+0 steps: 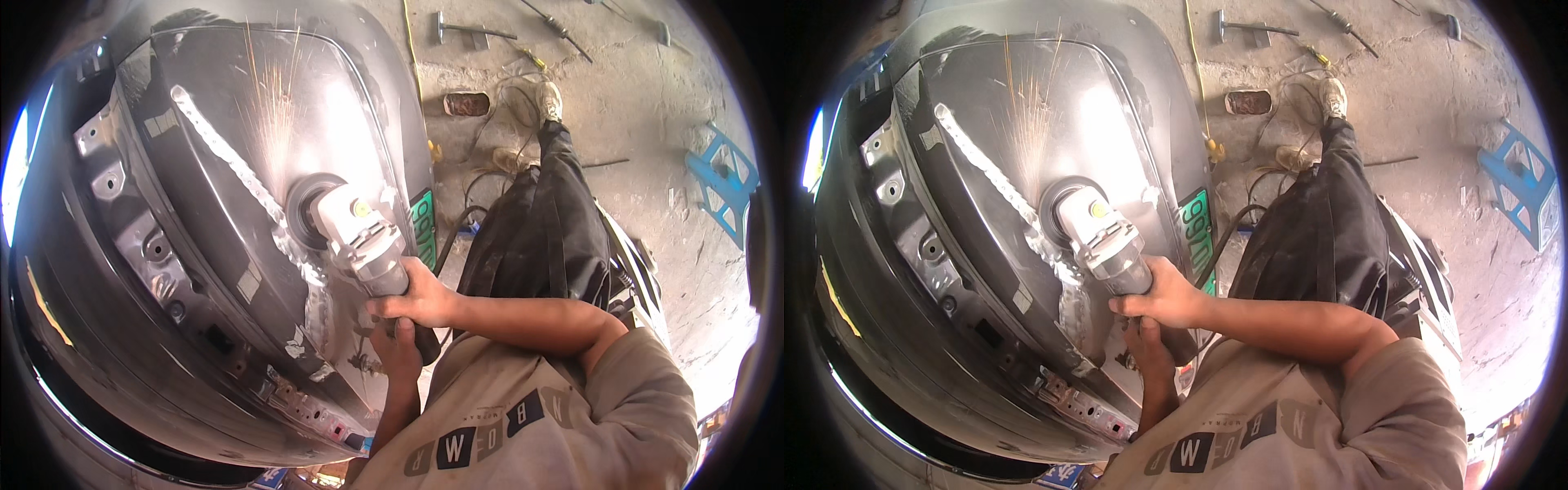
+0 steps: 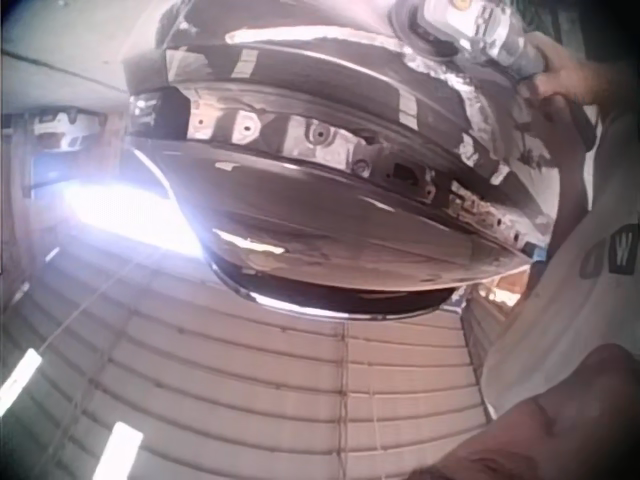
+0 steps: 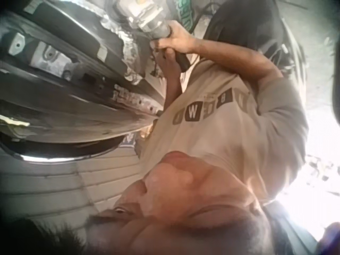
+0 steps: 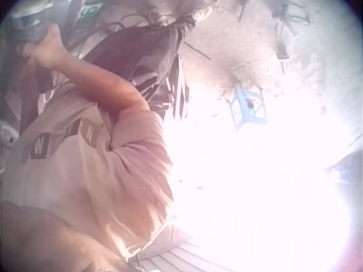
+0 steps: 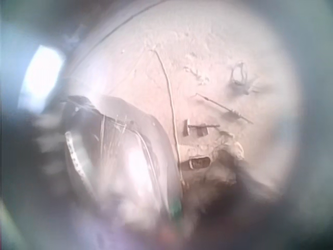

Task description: The person walks through a garage, picks up a power cord, plugs it into a socket, and then uses an angle grinder to grind the surface of a car's rear bumper. Sparks are visible during the grinding process.

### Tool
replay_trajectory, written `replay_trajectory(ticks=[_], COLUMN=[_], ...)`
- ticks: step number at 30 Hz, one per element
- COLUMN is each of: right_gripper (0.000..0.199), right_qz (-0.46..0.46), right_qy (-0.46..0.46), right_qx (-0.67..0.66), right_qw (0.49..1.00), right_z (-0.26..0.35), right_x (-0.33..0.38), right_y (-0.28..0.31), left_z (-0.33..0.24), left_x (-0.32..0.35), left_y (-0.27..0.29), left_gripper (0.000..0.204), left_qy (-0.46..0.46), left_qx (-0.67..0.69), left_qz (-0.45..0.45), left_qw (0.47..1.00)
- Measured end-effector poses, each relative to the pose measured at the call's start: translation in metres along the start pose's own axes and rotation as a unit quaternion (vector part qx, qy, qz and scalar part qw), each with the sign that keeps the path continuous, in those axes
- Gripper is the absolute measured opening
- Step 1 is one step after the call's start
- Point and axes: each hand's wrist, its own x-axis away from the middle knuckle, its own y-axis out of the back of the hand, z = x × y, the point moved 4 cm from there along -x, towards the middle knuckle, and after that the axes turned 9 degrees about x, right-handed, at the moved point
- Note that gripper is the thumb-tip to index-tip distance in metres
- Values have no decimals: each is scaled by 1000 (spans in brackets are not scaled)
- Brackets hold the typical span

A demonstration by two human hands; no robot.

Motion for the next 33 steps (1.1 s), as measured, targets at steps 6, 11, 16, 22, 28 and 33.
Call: replay_trajectory(ticks=[6,11,16,22,28,33], right_gripper=[46,47,48,47,44,42], right_qz=[38,1,5,38,18,51], right_qy=[3,13,-14,37,-31,-3], right_qx=[9,1,0,46,3,35], right_qw=[999,1000,1000,998,999,998], right_z=[7,9,9,32,33,53], right_x=[-7,-5,-10,-12,-17,-26], right_y=[-2,-3,-3,-3,4,1], left_z=[-26,-14,-49,-37,-47,-62], left_x=[-6,-6,-15,-9,-16,-20], left_y=[-5,2,-10,-5,-13,-13], left_gripper=[71,69,65,66,68,73], left_qy=[-45,-62,-51,-45,-18,-3], left_qx=[28,-19,37,-19,-2,34], left_qz=[3,-1,-2,-31,-14,-36], left_qw=[999,998,998,998,1000,999])
